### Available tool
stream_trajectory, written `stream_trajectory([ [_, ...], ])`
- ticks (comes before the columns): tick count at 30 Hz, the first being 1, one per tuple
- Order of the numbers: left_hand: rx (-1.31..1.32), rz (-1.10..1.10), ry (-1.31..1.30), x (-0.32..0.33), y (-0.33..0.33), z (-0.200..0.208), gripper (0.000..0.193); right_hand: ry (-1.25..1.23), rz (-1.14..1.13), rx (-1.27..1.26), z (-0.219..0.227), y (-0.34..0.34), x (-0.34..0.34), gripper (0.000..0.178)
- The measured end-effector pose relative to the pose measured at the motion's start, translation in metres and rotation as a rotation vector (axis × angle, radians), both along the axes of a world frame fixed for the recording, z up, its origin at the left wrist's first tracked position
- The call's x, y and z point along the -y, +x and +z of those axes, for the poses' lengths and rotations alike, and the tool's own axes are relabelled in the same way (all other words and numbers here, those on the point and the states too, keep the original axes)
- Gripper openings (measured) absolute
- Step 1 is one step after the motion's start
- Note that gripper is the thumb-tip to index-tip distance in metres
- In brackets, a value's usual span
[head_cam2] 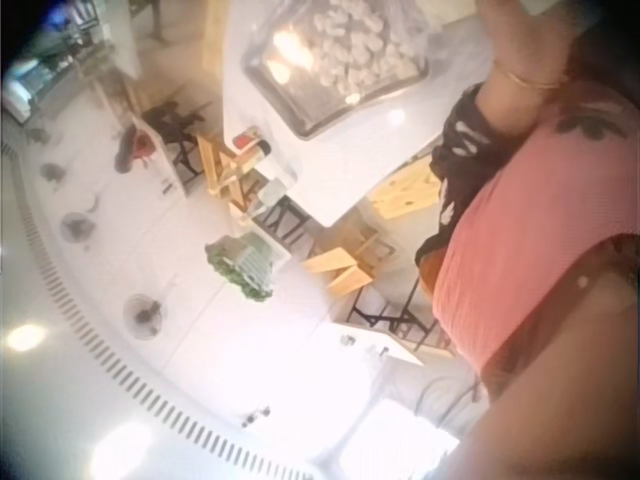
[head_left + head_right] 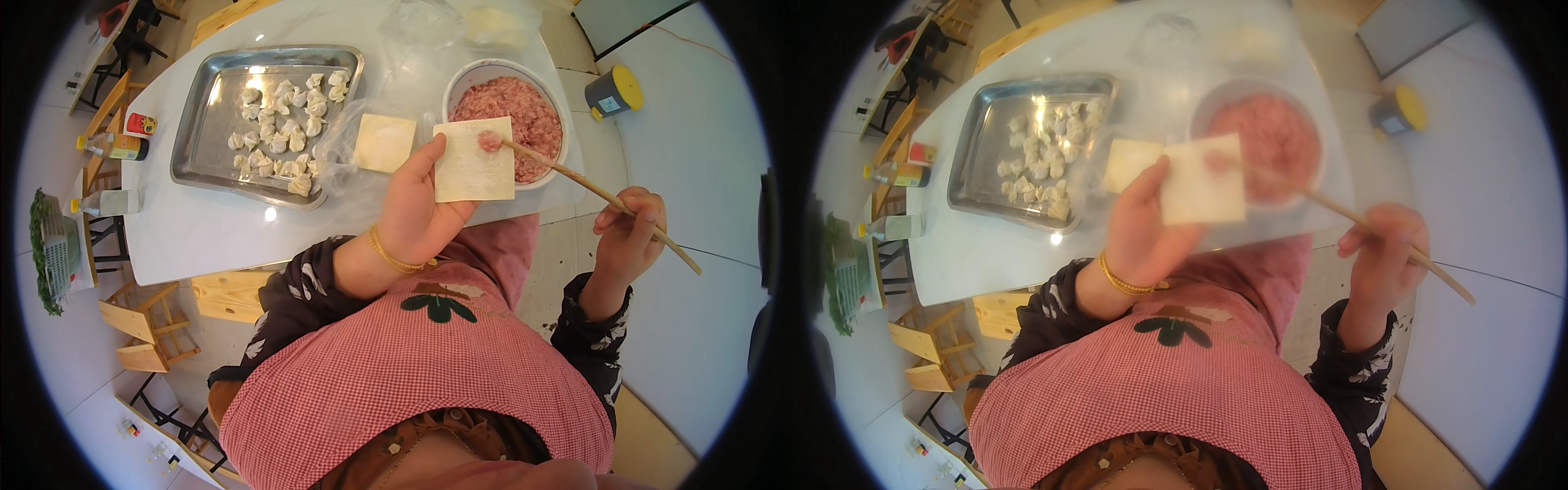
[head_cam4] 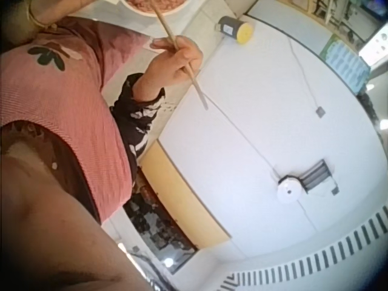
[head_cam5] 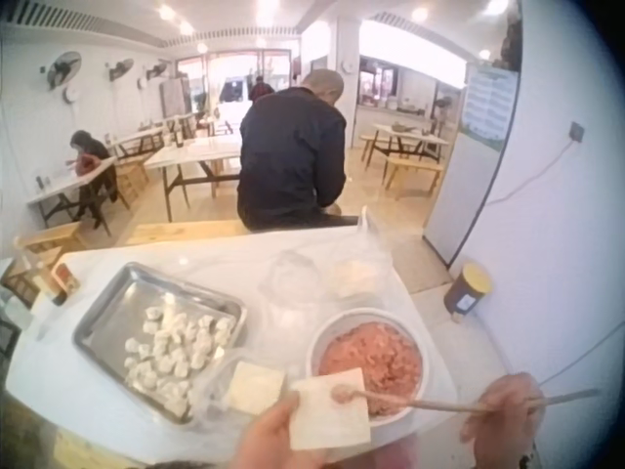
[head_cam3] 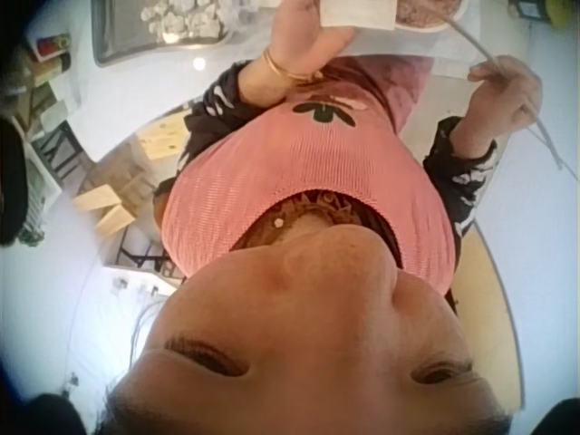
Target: The person places meat filling onto square wrappers using chopsticks, folds and pleats each wrapper into a dumpling, and places the finished dumplings onto a metal tray. The process is repeated continuously.
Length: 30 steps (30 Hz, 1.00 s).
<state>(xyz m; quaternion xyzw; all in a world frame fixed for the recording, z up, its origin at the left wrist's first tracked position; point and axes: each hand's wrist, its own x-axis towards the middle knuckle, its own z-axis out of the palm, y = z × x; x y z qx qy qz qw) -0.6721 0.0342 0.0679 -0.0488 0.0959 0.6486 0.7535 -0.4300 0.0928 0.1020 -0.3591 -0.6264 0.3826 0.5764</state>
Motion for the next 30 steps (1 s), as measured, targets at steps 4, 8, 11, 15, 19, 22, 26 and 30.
stream_trajectory([
  [4,-0.039,0.04,-0.003,0.0,0.001,0.002,0.041,-0.064,-0.049,-0.12,-0.002,-0.009,0.001,0.037],
  [8,-0.037,0.04,-0.002,0.001,0.003,0.004,0.041,-0.22,-0.067,-0.269,-0.019,-0.028,0.004,0.035],
  [11,0.001,0.042,0.089,0.0,0.005,0.003,0.041,-0.387,-0.05,-0.45,-0.036,-0.04,0.01,0.03],
  [15,0.04,0.05,0.142,0.0,0.009,0.001,0.042,-0.503,-0.023,-0.553,-0.054,-0.048,0.019,0.026],
  [19,0.036,0.037,0.074,-0.001,0.005,0.0,0.042,-0.297,0.012,-0.353,-0.057,-0.043,0.027,0.025],
  [22,0.058,0.011,0.04,0.0,0.001,-0.001,0.042,-0.151,0.018,-0.211,-0.057,-0.037,0.031,0.023],
  [26,0.113,-0.01,0.087,0.0,-0.001,-0.005,0.043,-0.023,0.082,-0.123,-0.054,-0.024,0.029,0.021],
  [30,0.167,0.012,0.151,-0.001,-0.005,-0.009,0.044,0.058,0.015,-0.078,-0.047,-0.013,0.024,0.025],
])
